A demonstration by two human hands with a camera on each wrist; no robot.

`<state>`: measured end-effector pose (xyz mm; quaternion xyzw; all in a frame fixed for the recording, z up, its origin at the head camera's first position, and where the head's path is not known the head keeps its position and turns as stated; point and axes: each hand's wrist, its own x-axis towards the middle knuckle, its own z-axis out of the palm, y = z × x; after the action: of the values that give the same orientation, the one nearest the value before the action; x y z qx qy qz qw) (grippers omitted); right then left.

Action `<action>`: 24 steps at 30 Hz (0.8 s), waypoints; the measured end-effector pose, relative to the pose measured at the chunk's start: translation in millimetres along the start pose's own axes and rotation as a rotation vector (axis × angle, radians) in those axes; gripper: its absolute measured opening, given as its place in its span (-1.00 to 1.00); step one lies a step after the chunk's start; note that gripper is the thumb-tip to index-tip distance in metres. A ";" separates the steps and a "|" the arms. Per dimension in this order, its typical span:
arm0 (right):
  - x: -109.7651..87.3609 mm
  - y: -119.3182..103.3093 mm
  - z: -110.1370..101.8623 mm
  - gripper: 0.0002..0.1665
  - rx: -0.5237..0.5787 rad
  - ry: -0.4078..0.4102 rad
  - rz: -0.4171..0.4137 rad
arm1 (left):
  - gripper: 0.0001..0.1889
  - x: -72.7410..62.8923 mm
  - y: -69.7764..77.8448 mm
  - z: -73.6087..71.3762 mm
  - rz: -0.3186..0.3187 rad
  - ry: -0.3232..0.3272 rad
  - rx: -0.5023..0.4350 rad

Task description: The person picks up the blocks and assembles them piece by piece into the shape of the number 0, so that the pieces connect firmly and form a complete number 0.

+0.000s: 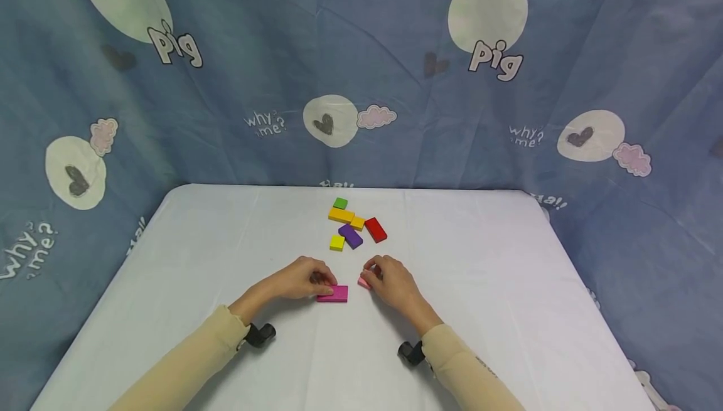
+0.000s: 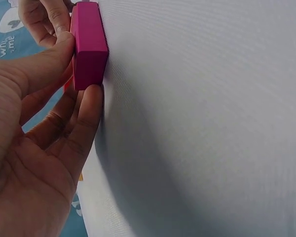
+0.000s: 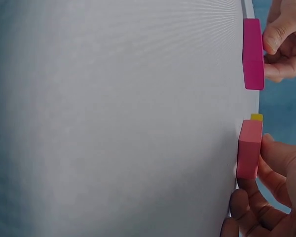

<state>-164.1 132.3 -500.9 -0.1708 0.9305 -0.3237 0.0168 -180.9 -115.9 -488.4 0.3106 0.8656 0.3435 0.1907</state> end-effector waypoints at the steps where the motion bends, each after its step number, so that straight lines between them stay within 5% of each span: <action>1: 0.1 -0.3 -0.3 -0.78 0.005 0.003 0.000 | -0.87 0.0 -0.1 -0.2 0.002 0.001 -0.001; 24: -4.6 -0.1 1.6 -0.80 0.067 -0.005 -0.009 | -0.86 1.2 -6.4 2.2 -0.004 -0.022 -0.031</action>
<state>-159.6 132.8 -502.5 -0.1751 0.9184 -0.3541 0.0236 -183.1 -117.7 -494.6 0.3098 0.8586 0.3529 0.2057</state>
